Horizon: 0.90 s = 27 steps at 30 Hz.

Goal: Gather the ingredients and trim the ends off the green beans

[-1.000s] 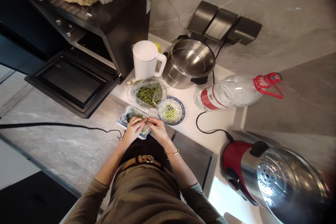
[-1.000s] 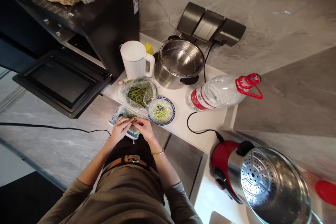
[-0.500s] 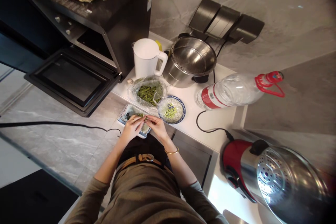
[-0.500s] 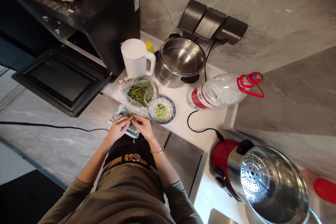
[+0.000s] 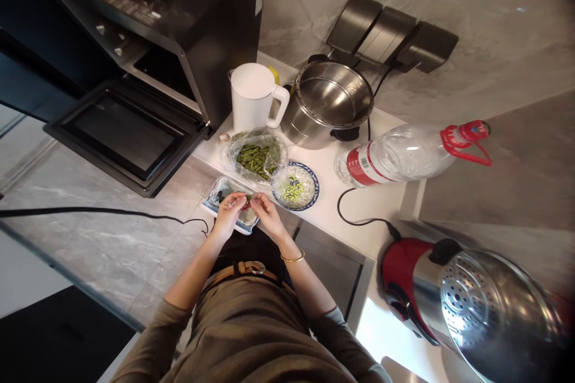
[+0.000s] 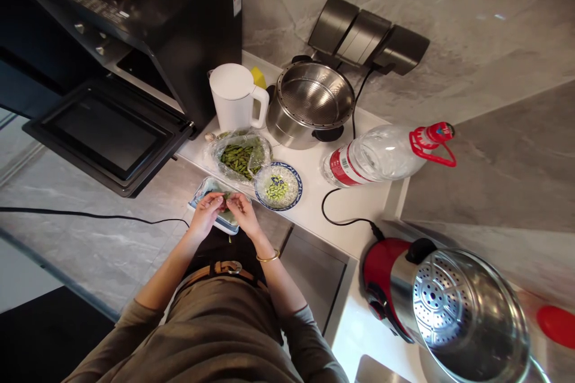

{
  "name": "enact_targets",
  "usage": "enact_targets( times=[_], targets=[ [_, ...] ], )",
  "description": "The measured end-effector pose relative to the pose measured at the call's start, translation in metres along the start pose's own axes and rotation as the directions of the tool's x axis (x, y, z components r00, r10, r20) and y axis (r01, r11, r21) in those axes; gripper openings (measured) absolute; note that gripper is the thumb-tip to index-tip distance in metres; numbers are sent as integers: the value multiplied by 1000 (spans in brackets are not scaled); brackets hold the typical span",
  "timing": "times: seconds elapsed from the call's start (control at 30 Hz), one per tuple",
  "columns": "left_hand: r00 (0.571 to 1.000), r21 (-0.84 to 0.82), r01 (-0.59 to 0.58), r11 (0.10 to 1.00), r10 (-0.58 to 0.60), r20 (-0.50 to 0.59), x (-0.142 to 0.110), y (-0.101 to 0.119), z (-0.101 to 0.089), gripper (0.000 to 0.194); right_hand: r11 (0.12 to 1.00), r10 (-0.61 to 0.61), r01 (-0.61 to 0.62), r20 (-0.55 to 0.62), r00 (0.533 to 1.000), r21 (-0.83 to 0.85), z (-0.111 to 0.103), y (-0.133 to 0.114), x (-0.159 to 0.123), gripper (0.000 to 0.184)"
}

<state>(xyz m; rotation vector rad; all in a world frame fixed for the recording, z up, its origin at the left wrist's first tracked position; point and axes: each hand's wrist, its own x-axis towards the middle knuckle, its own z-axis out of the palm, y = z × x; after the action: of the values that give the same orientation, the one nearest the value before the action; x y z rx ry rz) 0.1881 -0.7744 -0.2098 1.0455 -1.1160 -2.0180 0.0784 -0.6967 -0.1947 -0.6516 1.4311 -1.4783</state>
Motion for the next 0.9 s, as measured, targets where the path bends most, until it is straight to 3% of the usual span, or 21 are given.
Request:
enact_targets(
  times=[0.1, 0.17, 0.33, 0.47, 0.53, 0.63, 0.77, 0.9],
  targets=[
    [994, 193, -109, 975, 103, 45, -3, -2, -1, 35, 999, 39, -39, -5, 999, -11, -1, 0, 2, 37],
    [968, 394, -250, 884, 219, 121, -4, -1, -5, 28, 997, 72, -72, 1, 997, -5, -3, -1, 3, 43],
    [817, 681, -569, 460, 406, 409, -3, 9, -10, 18, 989, 137, -137, 7, 991, 58, -5, -6, 7, 50],
    [736, 764, -639, 90, 361, 573, -3, 16, -6, 19, 991, 135, -134, -46, 990, 17, -4, -6, 9, 47],
    [711, 754, -656, 7, 340, 616, -4, 17, -4, 21, 989, 146, -147, -47, 988, -18, -4, -5, 9, 47],
    [710, 750, -658, 60, 381, 592, -7, 13, 0, 26, 992, 120, -122, -52, 991, -27, -1, -4, 7, 47],
    [768, 725, -615, 310, 444, 461, -13, 7, 7, 31, 998, 37, -41, -90, 995, -44, 6, -7, 1, 47],
    [854, 672, -512, 535, 405, 328, -22, 11, 15, 35, 996, -42, 33, -103, 994, -84, 13, -10, -4, 45]
  ],
)
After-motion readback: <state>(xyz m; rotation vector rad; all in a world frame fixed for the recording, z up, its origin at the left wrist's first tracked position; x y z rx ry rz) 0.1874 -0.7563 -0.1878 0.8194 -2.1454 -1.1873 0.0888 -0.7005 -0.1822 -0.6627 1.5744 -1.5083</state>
